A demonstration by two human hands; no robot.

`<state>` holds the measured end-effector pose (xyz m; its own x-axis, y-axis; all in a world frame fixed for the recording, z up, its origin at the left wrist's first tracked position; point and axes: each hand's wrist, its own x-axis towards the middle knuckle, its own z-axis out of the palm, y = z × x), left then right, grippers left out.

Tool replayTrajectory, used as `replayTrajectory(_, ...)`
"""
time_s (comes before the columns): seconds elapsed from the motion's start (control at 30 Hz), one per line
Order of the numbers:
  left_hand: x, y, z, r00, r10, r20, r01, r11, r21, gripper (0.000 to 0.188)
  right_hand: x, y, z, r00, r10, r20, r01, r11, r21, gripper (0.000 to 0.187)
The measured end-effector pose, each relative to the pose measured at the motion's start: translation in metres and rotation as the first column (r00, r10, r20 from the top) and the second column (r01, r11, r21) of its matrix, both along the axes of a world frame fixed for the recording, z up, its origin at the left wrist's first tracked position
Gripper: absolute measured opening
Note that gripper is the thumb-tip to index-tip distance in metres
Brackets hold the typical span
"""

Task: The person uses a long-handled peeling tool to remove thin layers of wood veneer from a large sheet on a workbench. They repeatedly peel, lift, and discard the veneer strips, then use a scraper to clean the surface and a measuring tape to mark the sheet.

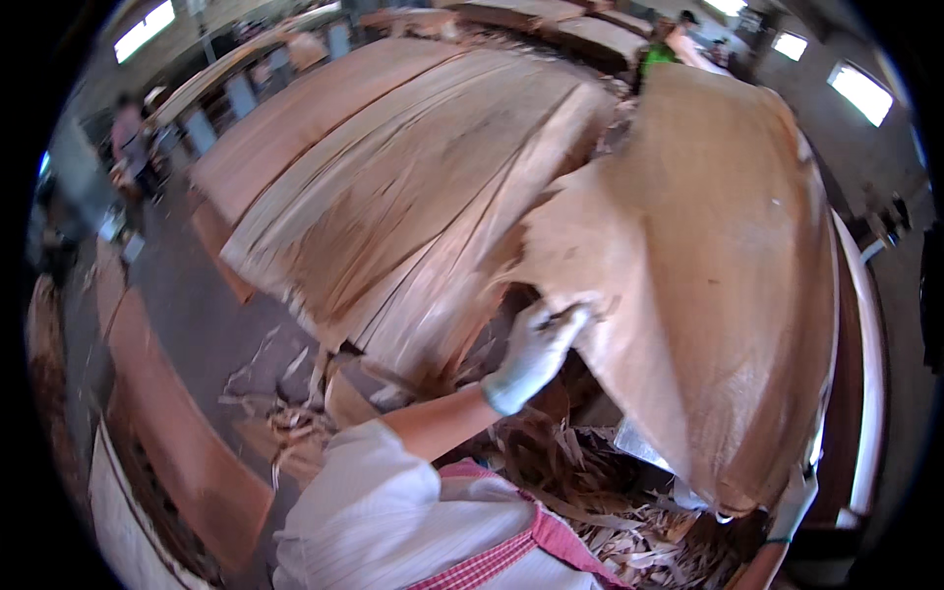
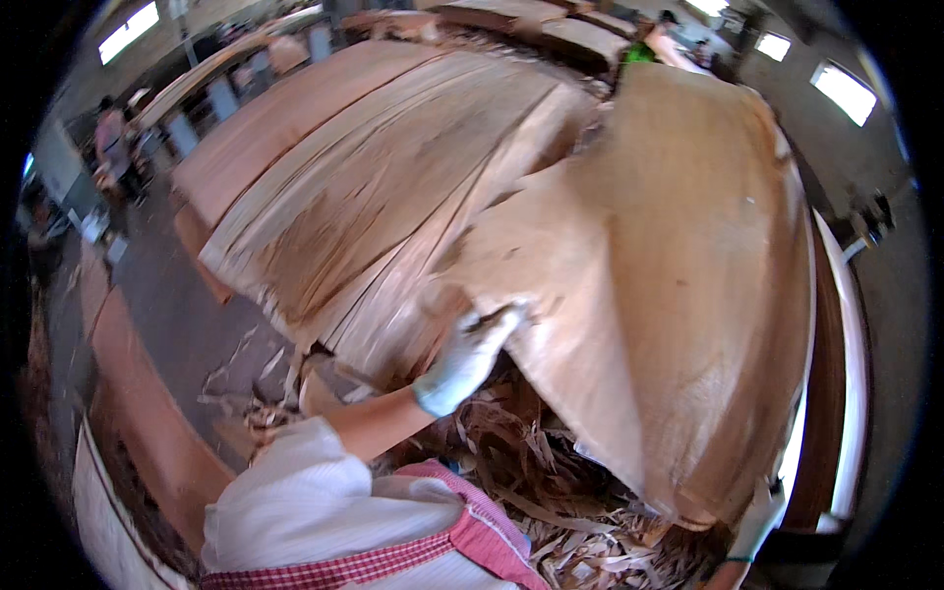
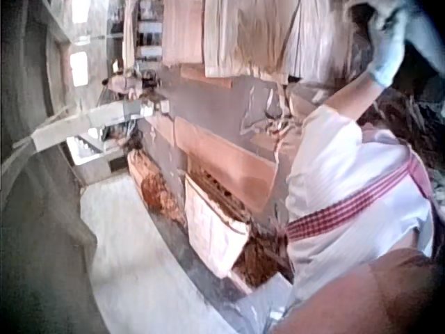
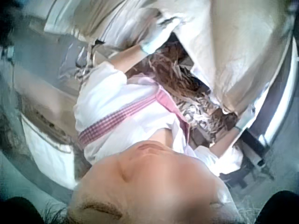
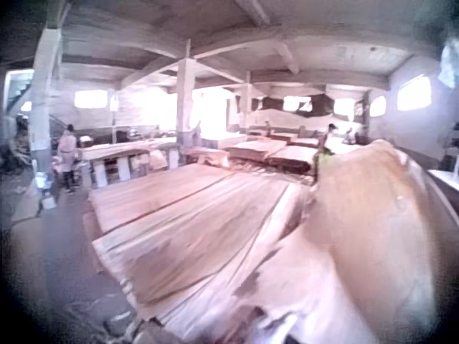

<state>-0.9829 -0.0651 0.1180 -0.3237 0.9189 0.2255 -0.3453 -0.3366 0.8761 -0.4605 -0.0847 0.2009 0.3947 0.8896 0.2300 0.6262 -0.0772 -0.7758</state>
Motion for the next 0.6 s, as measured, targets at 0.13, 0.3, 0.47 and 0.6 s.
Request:
replayTrajectory(0.13,0.091,0.026,-0.004,0.995,-0.009,0.103,-0.020,0.961,0.276,0.015,0.075,0.019,-0.006,0.988,0.021,0.156,-0.032,0.997,0.067,0.030)
replayTrajectory(0.3,0.205,0.020,-0.022,0.997,0.025,0.075,-0.035,0.989,0.140,0.016,0.202,0.054,-0.041,0.991,0.071,0.111,-0.073,0.997,0.008,0.030)
replayTrajectory(0.47,0.301,-0.011,-0.046,0.916,0.250,-0.313,-0.240,0.968,0.071,0.018,0.312,0.076,-0.067,0.979,0.127,-0.160,-0.133,0.991,-0.028,0.029)
replayTrajectory(0.6,0.360,-0.038,-0.075,0.971,0.198,-0.133,-0.223,0.950,-0.220,0.022,0.354,0.095,-0.098,0.985,0.151,-0.084,-0.152,0.988,-0.007,0.008)
